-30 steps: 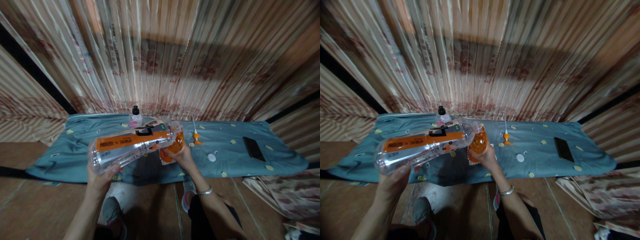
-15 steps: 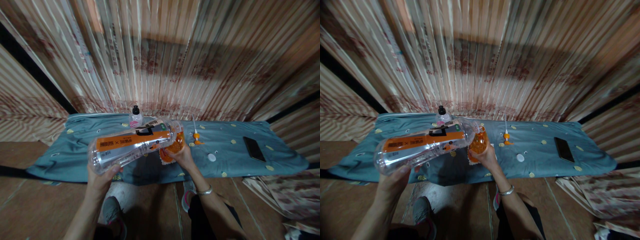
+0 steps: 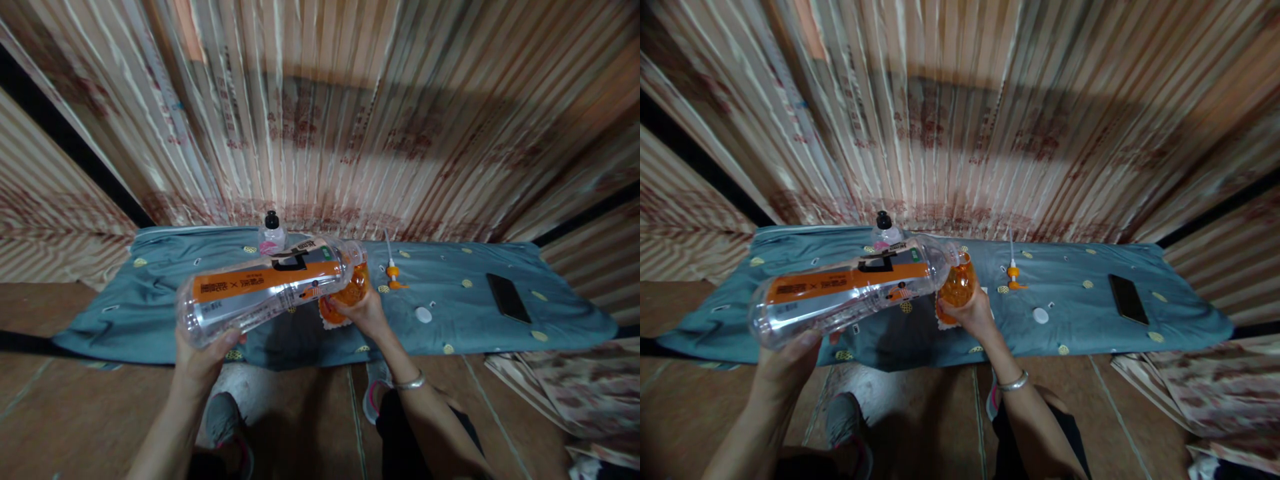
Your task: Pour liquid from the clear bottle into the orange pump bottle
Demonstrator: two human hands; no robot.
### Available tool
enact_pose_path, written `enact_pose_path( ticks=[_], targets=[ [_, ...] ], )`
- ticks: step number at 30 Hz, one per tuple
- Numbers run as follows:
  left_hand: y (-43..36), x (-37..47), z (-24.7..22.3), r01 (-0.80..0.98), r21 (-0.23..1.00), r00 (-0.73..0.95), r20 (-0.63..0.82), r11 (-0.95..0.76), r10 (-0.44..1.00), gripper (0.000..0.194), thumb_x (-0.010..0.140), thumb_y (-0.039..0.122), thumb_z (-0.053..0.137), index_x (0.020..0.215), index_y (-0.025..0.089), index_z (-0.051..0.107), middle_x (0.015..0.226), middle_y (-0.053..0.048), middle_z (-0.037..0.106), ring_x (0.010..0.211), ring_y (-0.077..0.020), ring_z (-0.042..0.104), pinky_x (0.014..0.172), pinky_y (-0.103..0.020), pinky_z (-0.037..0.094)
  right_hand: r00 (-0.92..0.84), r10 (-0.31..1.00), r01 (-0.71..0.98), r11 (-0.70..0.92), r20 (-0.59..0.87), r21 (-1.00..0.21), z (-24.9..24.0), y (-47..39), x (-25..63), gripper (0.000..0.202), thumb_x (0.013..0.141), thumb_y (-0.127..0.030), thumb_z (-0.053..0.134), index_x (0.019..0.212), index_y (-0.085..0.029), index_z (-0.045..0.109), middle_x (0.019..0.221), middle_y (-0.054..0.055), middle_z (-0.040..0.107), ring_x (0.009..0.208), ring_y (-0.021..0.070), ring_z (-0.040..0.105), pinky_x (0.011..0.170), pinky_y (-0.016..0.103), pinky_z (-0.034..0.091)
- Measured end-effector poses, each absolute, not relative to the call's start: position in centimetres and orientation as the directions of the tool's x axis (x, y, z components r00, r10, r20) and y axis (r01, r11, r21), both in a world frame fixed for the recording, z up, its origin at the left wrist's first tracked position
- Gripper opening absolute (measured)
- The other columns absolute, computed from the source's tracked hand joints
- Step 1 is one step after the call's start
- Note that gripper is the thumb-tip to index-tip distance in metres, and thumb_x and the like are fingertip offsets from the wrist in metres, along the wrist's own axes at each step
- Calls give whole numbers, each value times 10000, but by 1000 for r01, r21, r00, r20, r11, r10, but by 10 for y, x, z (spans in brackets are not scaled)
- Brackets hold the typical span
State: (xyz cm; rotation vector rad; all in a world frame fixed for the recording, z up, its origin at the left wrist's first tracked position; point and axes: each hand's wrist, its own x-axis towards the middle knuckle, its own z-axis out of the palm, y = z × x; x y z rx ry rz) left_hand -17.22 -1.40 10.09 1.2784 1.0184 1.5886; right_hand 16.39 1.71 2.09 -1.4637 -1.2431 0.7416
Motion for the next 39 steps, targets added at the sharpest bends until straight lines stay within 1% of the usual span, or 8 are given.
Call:
enact_pose_path(
  ticks=[3,6,12,17,23,29,36,39],
  targets=[
    [-17,-161,110,-142,920,-215,331,-365,919,712,687,590,1083,1224,238,775,796,2,763,477,-217,644,388,-349,567,261,952,319,74,163,-945,25,16,164,860,623,-476,1112,1376,-261,760,1251,115,943,1176,401,920,1087,553,761],
    [-19,-156,114,-169,905,-202,355,-389,913,731,714,567,1083,1295,232,791,800,-11,777,480,-226,649,394,-357,567,260,954,307,65,150,-949,27,15,162,830,627,-489,1102,1348,-258,760,1266,129,939,1191,419,917,1102,586,754],
    [-13,-173,100,-146,919,-107,352,-365,930,527,755,558,1045,1089,233,797,730,-25,791,472,-270,705,414,-395,622,286,948,298,53,142,-953,25,16,161,863,603,-448,1114,1365,-265,751,1257,117,945,1192,415,917,1154,607,735],
    [-11,-182,89,-195,908,-135,351,-372,927,742,735,461,1066,1373,251,753,1014,-74,865,553,-251,728,436,-379,631,270,950,286,75,155,-955,24,16,161,881,612,-476,1115,1384,-262,750,1282,129,938,1215,424,913,1137,605,746],
    [-8,-184,85,-225,903,-110,350,-367,930,767,754,438,1054,1431,264,738,1072,-81,852,611,-266,745,484,-398,645,257,952,241,107,169,-965,19,18,159,951,625,-408,1125,1476,-292,716,1273,97,936,1310,417,887,1162,592,741],
    [-3,-182,91,-199,903,-60,376,-381,925,659,782,528,1021,1315,235,767,787,-28,786,509,-261,687,449,-387,601,257,951,226,116,174,-967,21,17,161,880,614,-416,1124,1399,-306,742,1245,67,947,1193,388,919,1126,567,753],
    [3,-173,107,-242,905,-34,353,-350,935,694,773,527,1051,1338,240,766,816,-26,797,533,-244,710,461,-346,588,251,949,261,125,192,-957,27,15,161,830,615,-446,1115,1346,-303,749,1221,71,946,1204,403,915,1161,583,733],
    [7,-167,111,-246,883,-43,403,-401,914,587,780,546,1045,1200,228,786,722,-17,765,488,-222,673,428,-311,552,241,952,273,121,190,-954,29,15,160,808,634,-437,1102,1345,-283,751,1243,103,940,1217,423,913,1169,601,730]
  ],
)
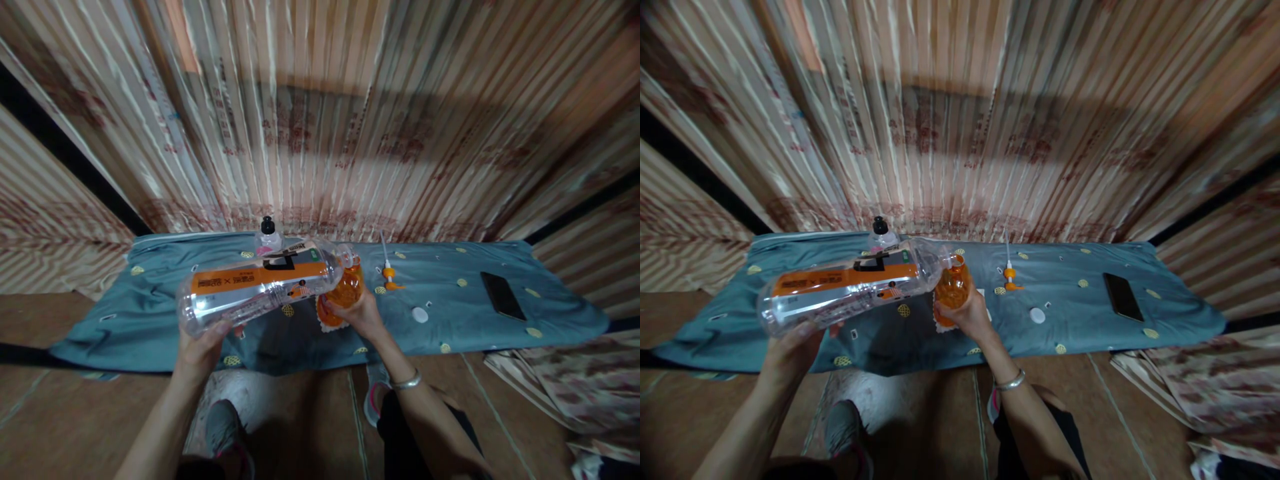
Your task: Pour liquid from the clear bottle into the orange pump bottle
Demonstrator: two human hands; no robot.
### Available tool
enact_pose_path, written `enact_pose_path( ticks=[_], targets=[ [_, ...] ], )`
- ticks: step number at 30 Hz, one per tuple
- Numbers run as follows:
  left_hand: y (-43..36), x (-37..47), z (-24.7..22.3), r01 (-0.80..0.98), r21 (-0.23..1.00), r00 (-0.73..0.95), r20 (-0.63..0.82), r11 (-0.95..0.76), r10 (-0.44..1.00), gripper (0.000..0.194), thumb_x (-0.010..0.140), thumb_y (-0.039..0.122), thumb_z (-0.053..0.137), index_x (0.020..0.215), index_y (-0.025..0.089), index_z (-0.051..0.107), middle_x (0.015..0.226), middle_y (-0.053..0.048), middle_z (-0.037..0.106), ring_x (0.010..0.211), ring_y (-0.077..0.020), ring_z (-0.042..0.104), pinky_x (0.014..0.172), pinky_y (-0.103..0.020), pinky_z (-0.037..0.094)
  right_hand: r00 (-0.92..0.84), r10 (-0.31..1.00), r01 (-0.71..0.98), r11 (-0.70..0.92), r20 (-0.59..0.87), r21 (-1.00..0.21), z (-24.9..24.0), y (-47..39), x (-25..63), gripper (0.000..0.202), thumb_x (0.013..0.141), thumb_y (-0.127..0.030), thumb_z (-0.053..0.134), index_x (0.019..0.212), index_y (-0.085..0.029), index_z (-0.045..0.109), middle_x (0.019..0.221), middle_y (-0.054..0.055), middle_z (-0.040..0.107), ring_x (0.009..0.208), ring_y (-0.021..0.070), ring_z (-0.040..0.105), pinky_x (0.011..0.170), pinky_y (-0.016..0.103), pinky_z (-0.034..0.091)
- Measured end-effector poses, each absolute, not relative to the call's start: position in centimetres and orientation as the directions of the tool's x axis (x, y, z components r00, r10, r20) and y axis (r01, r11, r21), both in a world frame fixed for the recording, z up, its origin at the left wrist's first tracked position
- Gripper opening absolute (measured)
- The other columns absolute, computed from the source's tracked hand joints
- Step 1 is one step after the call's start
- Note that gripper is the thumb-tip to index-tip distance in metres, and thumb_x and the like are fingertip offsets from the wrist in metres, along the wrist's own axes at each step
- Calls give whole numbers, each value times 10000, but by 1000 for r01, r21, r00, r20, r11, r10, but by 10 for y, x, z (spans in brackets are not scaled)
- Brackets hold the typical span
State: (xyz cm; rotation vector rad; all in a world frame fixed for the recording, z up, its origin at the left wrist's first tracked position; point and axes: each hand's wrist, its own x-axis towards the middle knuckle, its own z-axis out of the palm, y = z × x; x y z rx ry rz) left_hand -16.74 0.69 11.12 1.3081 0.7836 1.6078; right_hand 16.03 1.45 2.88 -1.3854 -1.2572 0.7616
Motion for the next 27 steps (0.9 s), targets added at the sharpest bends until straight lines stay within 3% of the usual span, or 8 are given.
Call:
enact_pose_path(
  ticks=[3,12,17,22,27],
  targets=[
    [11,-164,116,-251,863,-70,435,-438,898,527,773,573,1043,1060,220,778,669,-16,738,455,-204,646,388,-276,488,238,956,264,108,173,-958,30,15,159,803,635,-426,1101,1344,-277,753,1238,105,943,1215,426,918,1149,602,742],
    [21,-167,118,-233,891,-28,395,-390,918,488,748,580,1037,932,217,768,690,-33,718,490,-198,621,389,-285,484,268,948,247,102,169,-964,35,15,160,850,605,-405,1150,1360,-290,777,1152,65,962,1146,402,939,1080,547,774],
    [21,-158,122,-212,897,-90,376,-387,922,656,664,674,1062,1066,245,771,678,-17,736,457,-215,624,376,-298,487,271,946,251,112,180,-962,31,17,161,863,622,-408,1143,1391,-294,770,1199,84,957,1195,412,928,1095,575,769],
    [20,-150,123,-261,871,-107,403,-416,909,678,693,625,1062,1176,234,792,714,-8,701,479,-191,605,384,-277,484,268,949,210,112,168,-971,25,19,160,847,614,-450,1128,1356,-290,752,1221,83,960,1165,387,936,1109,564,762],
    [19,-151,116,-266,893,-110,345,-362,932,710,672,589,1062,1237,238,815,750,-21,714,513,-224,636,400,-308,493,300,942,214,84,148,-973,19,21,160,806,586,-481,1118,1273,-283,748,1236,112,955,1176,413,932,1136,610,745]
  ],
)
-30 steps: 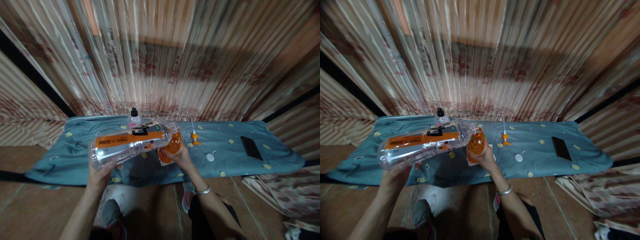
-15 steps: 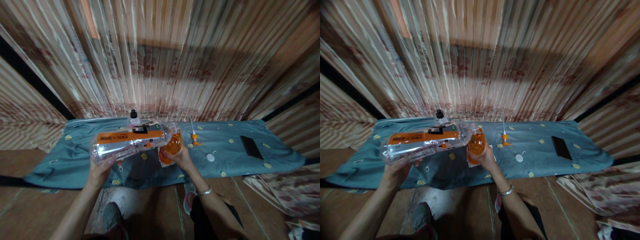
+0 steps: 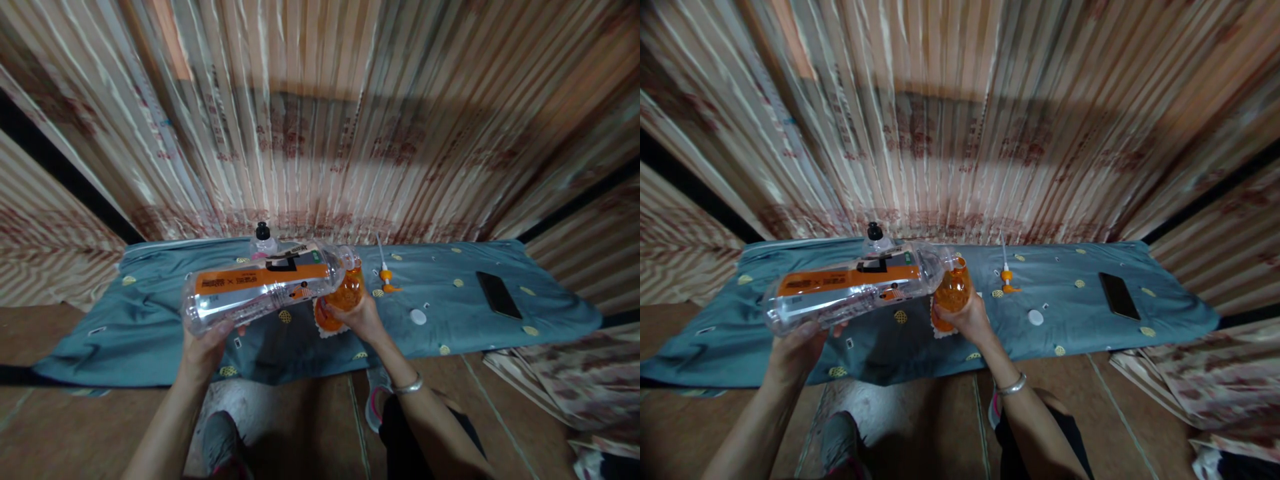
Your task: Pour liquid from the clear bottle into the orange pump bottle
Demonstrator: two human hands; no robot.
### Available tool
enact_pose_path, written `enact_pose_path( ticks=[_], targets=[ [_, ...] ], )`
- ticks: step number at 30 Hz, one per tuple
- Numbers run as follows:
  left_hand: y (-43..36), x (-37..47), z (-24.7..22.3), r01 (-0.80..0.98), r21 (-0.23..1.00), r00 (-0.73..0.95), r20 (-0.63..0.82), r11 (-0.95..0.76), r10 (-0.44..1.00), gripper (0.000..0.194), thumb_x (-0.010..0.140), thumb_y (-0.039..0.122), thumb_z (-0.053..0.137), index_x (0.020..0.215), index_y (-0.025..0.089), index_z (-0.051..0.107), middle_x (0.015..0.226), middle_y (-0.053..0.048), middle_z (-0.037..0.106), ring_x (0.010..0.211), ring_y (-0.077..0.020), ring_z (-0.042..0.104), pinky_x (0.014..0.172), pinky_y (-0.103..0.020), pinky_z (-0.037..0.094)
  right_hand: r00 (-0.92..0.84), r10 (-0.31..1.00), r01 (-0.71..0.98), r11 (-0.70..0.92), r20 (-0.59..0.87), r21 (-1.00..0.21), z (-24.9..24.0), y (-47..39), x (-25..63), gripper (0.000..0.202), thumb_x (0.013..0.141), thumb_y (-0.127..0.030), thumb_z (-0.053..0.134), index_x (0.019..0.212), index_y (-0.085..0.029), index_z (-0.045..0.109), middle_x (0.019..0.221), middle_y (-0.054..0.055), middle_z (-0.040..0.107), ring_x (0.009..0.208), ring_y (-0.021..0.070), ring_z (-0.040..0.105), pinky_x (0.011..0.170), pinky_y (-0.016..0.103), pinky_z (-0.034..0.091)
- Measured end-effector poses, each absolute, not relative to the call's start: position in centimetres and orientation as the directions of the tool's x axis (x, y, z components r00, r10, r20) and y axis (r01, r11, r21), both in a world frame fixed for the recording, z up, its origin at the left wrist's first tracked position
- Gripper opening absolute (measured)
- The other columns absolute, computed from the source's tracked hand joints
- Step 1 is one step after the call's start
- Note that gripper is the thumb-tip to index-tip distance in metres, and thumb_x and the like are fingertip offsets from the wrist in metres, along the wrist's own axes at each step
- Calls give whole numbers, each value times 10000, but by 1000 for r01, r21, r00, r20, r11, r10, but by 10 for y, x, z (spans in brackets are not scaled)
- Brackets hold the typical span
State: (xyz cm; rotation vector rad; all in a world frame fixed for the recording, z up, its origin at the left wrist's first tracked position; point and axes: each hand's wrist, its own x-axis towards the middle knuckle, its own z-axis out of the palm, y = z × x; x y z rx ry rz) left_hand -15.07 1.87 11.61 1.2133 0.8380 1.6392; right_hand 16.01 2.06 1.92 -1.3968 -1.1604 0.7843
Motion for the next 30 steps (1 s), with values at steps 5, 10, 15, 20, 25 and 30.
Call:
enact_pose_path(
  ticks=[5,10,15,20,25,30],
  targets=[
    [17,-155,113,-280,868,-92,401,-410,911,643,719,589,1069,1186,241,797,747,-5,737,498,-190,631,413,-281,505,294,944,219,87,151,-972,19,18,161,831,602,-437,1131,1326,-284,753,1248,102,952,1201,409,925,1149,589,741],
    [14,-162,116,-294,872,-59,392,-391,918,648,716,504,1088,1219,237,779,793,5,771,503,-190,659,436,-280,536,247,954,217,115,169,-969,25,16,161,874,647,-390,1142,1419,-273,751,1248,92,950,1209,389,920,1114,539,758],
    [12,-160,111,-319,832,-118,440,-454,890,683,751,500,1074,1310,242,780,837,-2,797,518,-175,662,423,-244,505,232,955,198,141,186,-970,28,15,160,862,650,-370,1142,1417,-274,760,1210,83,948,1169,386,926,1096,532,766],
    [12,-159,110,-320,813,-106,479,-485,872,623,793,487,1065,1293,222,806,828,0,799,503,-174,680,428,-248,541,226,954,191,156,199,-969,30,14,158,878,652,-384,1141,1434,-289,755,1171,66,951,1154,377,930,1061,508,780],
    [14,-174,104,-327,845,-102,414,-423,905,738,729,504,1104,1329,197,803,886,-41,838,531,-224,731,457,-322,619,252,952,206,121,172,-971,33,14,156,860,627,-417,1127,1388,-260,759,1196,82,955,1136,382,938,1059,521,781],
    [13,-186,96,-334,863,-28,393,-379,919,726,734,471,1093,1354,238,796,922,-53,837,535,-266,744,486,-392,646,265,951,202,106,159,-974,32,14,155,896,629,-367,1137,1431,-294,744,1155,57,956,1165,378,935,1051,496,782]
  ],
)
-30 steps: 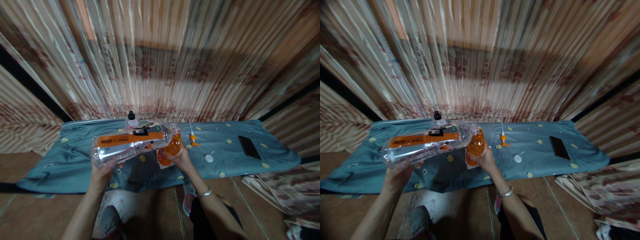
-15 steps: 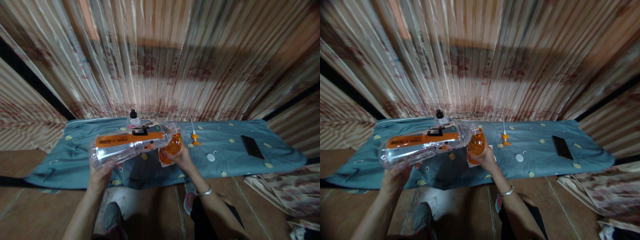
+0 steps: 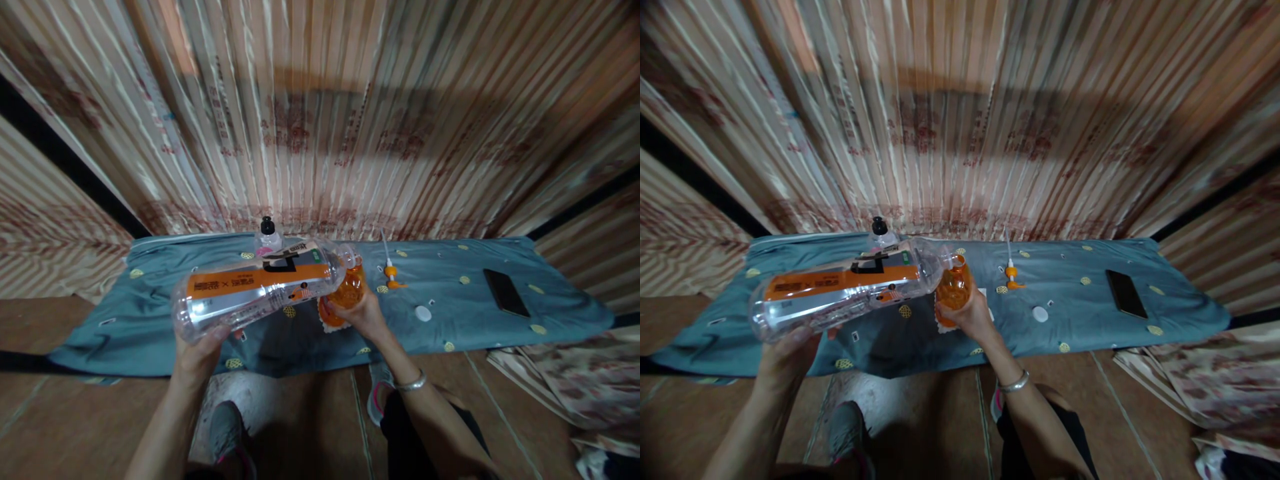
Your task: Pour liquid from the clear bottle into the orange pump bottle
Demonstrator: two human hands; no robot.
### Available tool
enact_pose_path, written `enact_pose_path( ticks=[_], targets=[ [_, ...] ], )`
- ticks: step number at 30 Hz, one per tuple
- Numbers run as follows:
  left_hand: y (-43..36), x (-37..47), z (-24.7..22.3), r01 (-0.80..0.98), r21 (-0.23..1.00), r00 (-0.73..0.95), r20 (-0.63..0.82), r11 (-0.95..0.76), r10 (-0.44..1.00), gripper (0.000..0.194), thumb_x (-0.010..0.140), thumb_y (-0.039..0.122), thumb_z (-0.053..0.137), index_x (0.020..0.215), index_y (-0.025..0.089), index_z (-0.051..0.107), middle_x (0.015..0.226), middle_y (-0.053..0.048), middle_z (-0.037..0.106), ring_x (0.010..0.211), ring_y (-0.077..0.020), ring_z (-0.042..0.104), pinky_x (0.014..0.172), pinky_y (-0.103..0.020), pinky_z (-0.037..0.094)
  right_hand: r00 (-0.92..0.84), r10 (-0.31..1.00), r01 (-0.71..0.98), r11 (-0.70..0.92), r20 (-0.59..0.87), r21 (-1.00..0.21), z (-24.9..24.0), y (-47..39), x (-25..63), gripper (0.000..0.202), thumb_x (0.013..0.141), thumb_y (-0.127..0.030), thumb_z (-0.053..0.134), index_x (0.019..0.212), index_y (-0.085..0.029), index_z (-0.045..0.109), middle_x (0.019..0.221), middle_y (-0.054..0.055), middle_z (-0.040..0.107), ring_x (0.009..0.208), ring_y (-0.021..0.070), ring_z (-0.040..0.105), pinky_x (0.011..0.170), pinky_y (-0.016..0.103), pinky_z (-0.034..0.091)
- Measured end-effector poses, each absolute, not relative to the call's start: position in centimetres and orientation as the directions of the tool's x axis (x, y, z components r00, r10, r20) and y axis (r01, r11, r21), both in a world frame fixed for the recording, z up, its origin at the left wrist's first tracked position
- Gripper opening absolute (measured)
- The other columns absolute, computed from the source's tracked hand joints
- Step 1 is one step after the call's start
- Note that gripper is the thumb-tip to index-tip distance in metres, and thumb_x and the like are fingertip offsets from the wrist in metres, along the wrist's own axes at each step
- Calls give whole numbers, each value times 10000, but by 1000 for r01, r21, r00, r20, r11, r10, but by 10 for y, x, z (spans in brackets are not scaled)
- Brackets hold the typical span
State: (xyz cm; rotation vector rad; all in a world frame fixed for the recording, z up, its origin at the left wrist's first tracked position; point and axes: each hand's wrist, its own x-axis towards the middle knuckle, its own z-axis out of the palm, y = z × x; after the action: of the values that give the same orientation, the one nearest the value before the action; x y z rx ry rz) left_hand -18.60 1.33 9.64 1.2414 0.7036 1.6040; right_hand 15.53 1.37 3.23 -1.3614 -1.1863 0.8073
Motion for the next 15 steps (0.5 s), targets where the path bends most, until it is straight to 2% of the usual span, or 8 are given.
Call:
enact_pose_path(
  ticks=[4,6,8,12,13,15],
  targets=[
    [9,-176,107,-298,850,-77,432,-435,898,761,764,520,1078,1411,266,768,878,-9,796,486,-226,699,446,-350,603,236,956,229,122,177,-966,32,12,158,844,643,-378,1127,1393,-289,749,1201,72,956,1151,382,936,1050,506,781],
    [7,-171,113,-282,852,-49,447,-442,893,805,760,503,1094,1453,276,752,871,6,792,488,-216,704,444,-327,597,232,958,253,109,169,-961,31,12,159,815,647,-419,1118,1358,-274,748,1206,82,954,1132,386,938,1057,519,776],
    [8,-170,116,-303,823,-122,466,-480,876,806,743,519,1102,1434,276,765,869,12,787,469,-187,663,413,-302,558,237,958,265,99,165,-959,31,12,160,813,637,-442,1115,1340,-269,743,1203,87,952,1125,390,937,1066,533,770],
    [10,-175,111,-266,845,-33,473,-464,880,668,800,565,1077,1336,274,803,807,-4,794,479,-229,699,429,-343,609,239,956,273,101,169,-957,30,13,158,840,627,-451,1109,1355,-273,730,1229,97,943,1146,404,930,1093,567,756],
    [10,-176,109,-269,832,-58,490,-486,870,646,810,586,1067,1313,270,813,797,-5,792,470,-223,688,416,-337,593,243,955,280,100,171,-955,29,13,158,837,632,-450,1106,1358,-275,729,1230,98,940,1152,407,928,1102,576,752],
    [10,-177,105,-277,833,-18,493,-478,870,588,821,555,1070,1278,272,830,860,-26,823,504,-230,714,428,-344,602,249,953,290,99,175,-952,29,13,157,829,645,-436,1102,1370,-279,732,1233,95,938,1170,409,924,1114,580,750]
  ],
)
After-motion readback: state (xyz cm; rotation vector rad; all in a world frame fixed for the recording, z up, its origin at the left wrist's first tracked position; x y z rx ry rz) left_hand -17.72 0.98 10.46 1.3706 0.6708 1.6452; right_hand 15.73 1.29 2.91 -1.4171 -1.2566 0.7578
